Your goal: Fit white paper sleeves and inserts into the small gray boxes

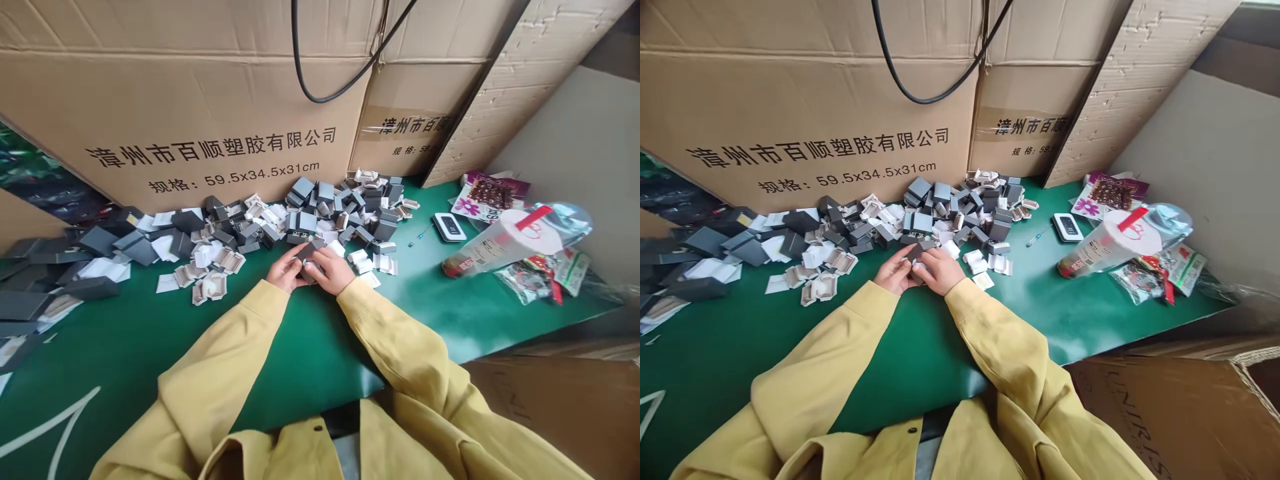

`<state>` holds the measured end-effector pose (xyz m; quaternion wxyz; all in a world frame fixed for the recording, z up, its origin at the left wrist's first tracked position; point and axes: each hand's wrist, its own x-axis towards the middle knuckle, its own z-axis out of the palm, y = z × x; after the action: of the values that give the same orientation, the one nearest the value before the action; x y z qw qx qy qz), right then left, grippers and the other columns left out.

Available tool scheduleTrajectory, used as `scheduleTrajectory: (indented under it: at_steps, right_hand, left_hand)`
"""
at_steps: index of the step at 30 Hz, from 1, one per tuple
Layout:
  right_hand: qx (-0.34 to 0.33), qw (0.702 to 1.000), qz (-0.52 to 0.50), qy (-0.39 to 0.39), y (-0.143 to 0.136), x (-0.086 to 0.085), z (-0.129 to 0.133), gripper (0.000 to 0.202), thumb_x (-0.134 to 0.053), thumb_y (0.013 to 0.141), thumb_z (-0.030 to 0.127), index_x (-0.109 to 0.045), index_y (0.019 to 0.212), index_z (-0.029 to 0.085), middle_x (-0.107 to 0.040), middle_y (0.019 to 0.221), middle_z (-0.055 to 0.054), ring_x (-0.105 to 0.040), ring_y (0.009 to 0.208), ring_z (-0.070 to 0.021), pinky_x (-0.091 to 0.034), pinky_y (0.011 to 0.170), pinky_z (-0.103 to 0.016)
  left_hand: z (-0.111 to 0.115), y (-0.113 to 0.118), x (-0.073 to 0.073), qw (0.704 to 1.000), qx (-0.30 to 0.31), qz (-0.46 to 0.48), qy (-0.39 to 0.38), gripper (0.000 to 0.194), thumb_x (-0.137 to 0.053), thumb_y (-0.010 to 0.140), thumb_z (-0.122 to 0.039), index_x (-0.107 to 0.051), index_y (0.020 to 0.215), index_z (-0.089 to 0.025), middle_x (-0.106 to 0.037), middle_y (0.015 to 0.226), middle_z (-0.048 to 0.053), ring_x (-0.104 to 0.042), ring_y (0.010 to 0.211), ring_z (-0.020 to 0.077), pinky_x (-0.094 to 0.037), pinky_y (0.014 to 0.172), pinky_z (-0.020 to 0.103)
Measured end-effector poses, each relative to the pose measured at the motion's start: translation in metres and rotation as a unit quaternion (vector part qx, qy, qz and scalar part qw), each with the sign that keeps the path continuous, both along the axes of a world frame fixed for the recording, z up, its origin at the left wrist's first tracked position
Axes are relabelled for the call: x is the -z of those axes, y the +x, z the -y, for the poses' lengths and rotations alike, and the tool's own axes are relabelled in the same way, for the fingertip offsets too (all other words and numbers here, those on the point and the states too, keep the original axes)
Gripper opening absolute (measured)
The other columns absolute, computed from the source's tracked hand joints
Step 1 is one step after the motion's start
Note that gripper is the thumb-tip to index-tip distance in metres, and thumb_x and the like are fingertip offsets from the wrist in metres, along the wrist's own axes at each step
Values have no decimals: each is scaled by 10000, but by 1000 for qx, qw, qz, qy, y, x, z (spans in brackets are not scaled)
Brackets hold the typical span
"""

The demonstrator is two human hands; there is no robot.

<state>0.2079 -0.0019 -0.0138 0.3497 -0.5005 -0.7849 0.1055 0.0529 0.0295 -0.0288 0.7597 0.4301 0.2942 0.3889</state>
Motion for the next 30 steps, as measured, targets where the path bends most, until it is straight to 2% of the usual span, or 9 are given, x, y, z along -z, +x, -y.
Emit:
scheduleTrajectory:
  at_steps: [3,7,9,12,18,24,30]
  right_hand:
    - [7,1000,1,-7,-3,2,1,310,-366,913,403,-581,884,182,-600,948,-88,-540,880,-191,-473,761,-321]
    - [72,997,31,7,-8,3,7,322,-396,896,435,-592,907,179,-611,919,-93,-540,862,-207,-474,728,-327]
    - [93,995,35,21,-9,3,9,313,-409,895,425,-597,952,181,-619,921,-93,-543,855,-207,-476,722,-323]
    - [84,995,18,53,-10,0,11,263,-413,909,341,-609,1000,191,-629,968,-77,-540,876,-188,-477,763,-308]
    - [107,987,20,114,-12,-4,10,214,-459,886,272,-647,964,209,-624,932,-80,-490,894,-204,-455,793,-356]
    - [63,994,-17,86,-11,-6,11,197,-439,876,231,-620,940,190,-611,944,-74,-468,870,-201,-436,786,-351]
    - [97,993,-53,36,-14,-5,11,206,-456,867,285,-616,940,177,-572,941,-89,-472,866,-205,-403,786,-359]
  left_hand:
    - [1,-1,-1,1000,-1,-14,-4,611,-679,711,-409,-495,1267,-239,-588,1163,109,-570,999,258,-552,729,407]
    - [1,-1,-2,1000,5,-13,-3,574,-680,713,-394,-521,1241,-234,-581,1162,109,-585,910,210,-546,699,359]
    - [0,-1,-2,1000,5,7,-7,557,-680,715,-385,-526,1231,-241,-555,1205,108,-579,912,202,-539,713,362]
    - [-2,-2,-2,999,-4,37,-26,528,-675,728,-355,-518,1224,-265,-542,1222,91,-571,905,181,-530,733,373]
    - [-2,-2,-2,997,-18,51,-51,470,-655,751,-336,-525,1198,-278,-565,1170,72,-564,920,182,-522,759,392]
    - [1,0,-3,999,-13,27,-32,476,-648,746,-392,-544,1194,-267,-574,1138,72,-568,866,168,-538,730,382]
    - [1,-1,-4,1000,-10,-7,-7,548,-651,727,-449,-518,1229,-274,-567,1175,82,-581,882,190,-537,733,399]
